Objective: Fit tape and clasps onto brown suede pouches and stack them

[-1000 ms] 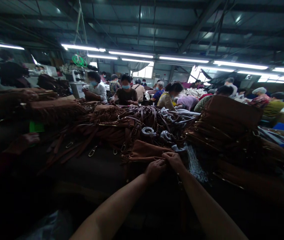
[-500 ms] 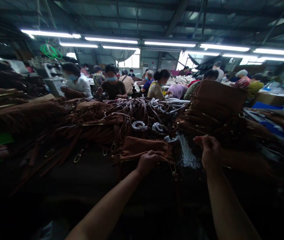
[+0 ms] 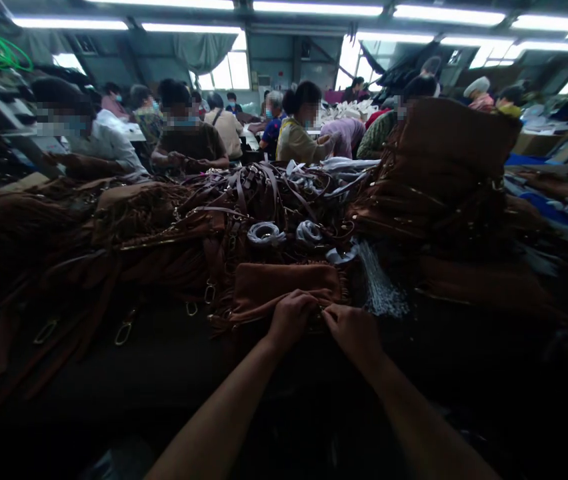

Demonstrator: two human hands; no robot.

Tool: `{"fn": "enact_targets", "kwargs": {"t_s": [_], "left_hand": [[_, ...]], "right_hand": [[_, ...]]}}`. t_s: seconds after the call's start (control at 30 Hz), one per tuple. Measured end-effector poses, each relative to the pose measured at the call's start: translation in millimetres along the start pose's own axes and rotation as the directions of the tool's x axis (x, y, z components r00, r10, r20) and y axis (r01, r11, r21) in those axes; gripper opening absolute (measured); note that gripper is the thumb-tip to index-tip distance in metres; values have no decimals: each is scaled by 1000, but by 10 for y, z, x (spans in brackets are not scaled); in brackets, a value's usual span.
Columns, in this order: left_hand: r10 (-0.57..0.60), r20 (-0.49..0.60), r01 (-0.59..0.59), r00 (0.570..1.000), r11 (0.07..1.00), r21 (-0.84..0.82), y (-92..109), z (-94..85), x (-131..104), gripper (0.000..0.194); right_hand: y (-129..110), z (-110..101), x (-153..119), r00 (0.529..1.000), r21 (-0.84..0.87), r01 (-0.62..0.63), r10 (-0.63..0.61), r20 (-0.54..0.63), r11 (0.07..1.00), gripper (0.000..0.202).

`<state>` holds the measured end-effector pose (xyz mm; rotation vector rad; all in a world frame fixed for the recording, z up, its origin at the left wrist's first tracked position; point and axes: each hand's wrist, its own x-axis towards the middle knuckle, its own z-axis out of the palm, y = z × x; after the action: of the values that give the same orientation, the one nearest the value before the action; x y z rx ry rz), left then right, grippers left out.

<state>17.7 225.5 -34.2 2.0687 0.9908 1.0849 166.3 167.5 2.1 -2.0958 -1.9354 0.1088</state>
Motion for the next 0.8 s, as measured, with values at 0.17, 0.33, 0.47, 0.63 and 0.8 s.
{"fn": "enact_targets", "kwargs": {"t_s": [0.17, 0.33, 0.47, 0.63, 0.8], "left_hand": [[36, 8, -36, 999, 998, 43, 9, 11, -27, 14], [47, 13, -48, 999, 995, 88, 28, 14, -45, 16], [50, -8, -50, 999, 995, 84, 19, 5, -48, 15], [-8, -30, 9, 1000, 1000, 29, -59, 2, -12, 10], [-65, -10, 65, 998, 998, -12, -101, 9, 18, 7]], "right_hand": [[-123, 26, -51, 999, -70, -29, 26, -40, 997, 27], [-206, 16, -77, 997, -72, -47, 43, -56, 996, 30], [-241, 40, -83, 997, -51, -28, 23, -79, 998, 31], [-263, 94, -83, 995, -47, -33, 28, -96, 998, 36], [-260, 108, -104, 994, -32, -58, 55, -91, 998, 39]]}}
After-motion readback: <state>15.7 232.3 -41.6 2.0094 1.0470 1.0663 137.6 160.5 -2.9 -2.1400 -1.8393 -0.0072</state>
